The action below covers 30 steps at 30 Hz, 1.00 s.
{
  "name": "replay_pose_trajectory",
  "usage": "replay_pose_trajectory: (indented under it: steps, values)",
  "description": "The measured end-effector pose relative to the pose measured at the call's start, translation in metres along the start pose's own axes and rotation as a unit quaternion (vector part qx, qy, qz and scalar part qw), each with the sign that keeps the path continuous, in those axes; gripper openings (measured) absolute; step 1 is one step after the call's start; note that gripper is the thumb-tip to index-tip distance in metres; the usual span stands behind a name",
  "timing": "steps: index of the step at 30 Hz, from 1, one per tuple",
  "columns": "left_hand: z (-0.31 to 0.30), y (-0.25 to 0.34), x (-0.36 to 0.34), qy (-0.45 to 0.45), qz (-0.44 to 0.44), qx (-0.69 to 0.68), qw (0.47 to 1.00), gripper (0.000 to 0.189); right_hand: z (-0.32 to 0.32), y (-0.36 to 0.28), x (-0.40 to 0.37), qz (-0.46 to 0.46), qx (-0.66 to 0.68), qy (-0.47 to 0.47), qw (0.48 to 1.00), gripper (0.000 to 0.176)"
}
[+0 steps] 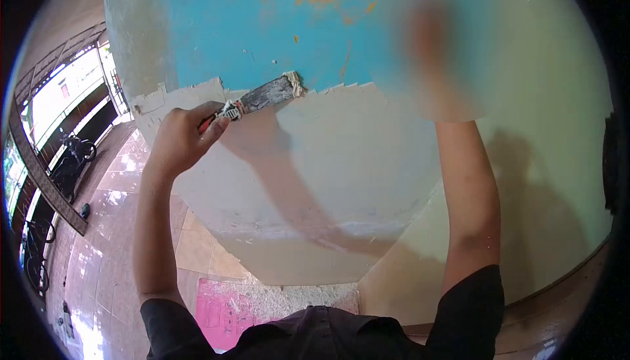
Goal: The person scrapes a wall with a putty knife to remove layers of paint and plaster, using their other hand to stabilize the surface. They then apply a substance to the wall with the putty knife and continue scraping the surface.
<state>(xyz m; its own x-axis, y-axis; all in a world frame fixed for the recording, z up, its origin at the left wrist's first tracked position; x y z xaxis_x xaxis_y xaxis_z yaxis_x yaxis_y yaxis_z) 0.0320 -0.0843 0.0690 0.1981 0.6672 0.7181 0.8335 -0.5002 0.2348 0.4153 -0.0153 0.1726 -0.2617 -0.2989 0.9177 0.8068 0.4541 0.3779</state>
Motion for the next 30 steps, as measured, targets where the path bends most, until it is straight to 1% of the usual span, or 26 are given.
replay_pose_trajectory:
  steps: [1,2,3,5,6,8,9,11,15,22,23,25,27,30]
  values:
    - [-0.002,0.001,0.003,-0.01,0.001,0.028,1.0,0.025,-0.006,0.007,-0.003,-0.019,-0.012,0.034,0.999,0.053]
    - [-0.002,0.003,0.006,-0.009,0.002,0.027,1.0,0.025,-0.013,0.015,-0.007,-0.038,-0.023,0.067,0.997,0.049]
    - [0.0,0.005,0.009,-0.013,0.018,0.033,0.999,0.025,-0.019,0.023,-0.012,-0.04,-0.024,0.068,0.997,0.049]
    - [0.004,0.012,0.013,-0.024,0.05,0.045,0.997,0.026,-0.03,0.034,-0.023,-0.027,-0.043,0.08,0.996,0.041]
    - [0.006,0.019,0.017,-0.024,0.051,0.044,0.997,0.026,-0.033,0.035,-0.027,-0.01,-0.052,0.074,0.996,0.046]
    - [0.011,0.037,0.024,-0.037,0.036,0.054,0.997,0.025,-0.038,0.037,-0.035,-0.005,-0.05,0.065,0.997,0.046]
    - [0.013,0.041,0.027,-0.038,0.041,0.053,0.997,0.025,-0.041,0.039,-0.037,0.001,-0.048,0.057,0.997,0.045]
    - [0.015,0.048,0.033,-0.031,0.061,0.095,0.993,0.026,-0.047,0.042,-0.042,0.006,-0.044,0.05,0.998,0.045]
    - [0.023,0.069,0.04,-0.044,0.052,0.06,0.996,0.027,-0.05,0.044,-0.045,0.008,-0.022,0.042,0.999,0.044]
    - [0.027,0.11,0.06,-0.041,0.099,0.083,0.991,0.027,-0.05,0.043,-0.046,0.003,-0.033,0.043,0.999,0.044]
    - [0.029,0.116,0.063,-0.038,0.115,0.088,0.989,0.026,-0.051,0.043,-0.046,0.003,-0.026,0.05,0.998,0.044]
    - [0.033,0.126,0.07,-0.045,0.119,0.095,0.987,0.027,-0.051,0.045,-0.046,0.002,-0.02,0.056,0.998,0.045]
    - [0.039,0.136,0.076,-0.053,0.124,0.103,0.986,0.029,-0.052,0.048,-0.044,0.009,0.026,0.069,0.997,0.046]
    - [0.048,0.146,0.078,-0.047,0.147,0.091,0.984,0.029,-0.055,0.048,-0.046,0.024,0.024,0.061,0.998,0.044]
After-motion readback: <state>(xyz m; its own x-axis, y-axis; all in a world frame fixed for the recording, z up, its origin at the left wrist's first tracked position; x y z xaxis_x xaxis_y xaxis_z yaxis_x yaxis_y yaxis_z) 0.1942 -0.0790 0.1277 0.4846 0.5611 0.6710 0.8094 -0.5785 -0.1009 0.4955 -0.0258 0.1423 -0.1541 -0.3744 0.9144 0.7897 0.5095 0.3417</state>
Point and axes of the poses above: each hand's wrist, its own x-axis towards the middle knuckle, its own z-axis out of the palm, y = z × x, the point moved 2 cm from there along x, towards the middle knuckle, and after that the axes turned 6 degrees about y, right-handed, at the moved point
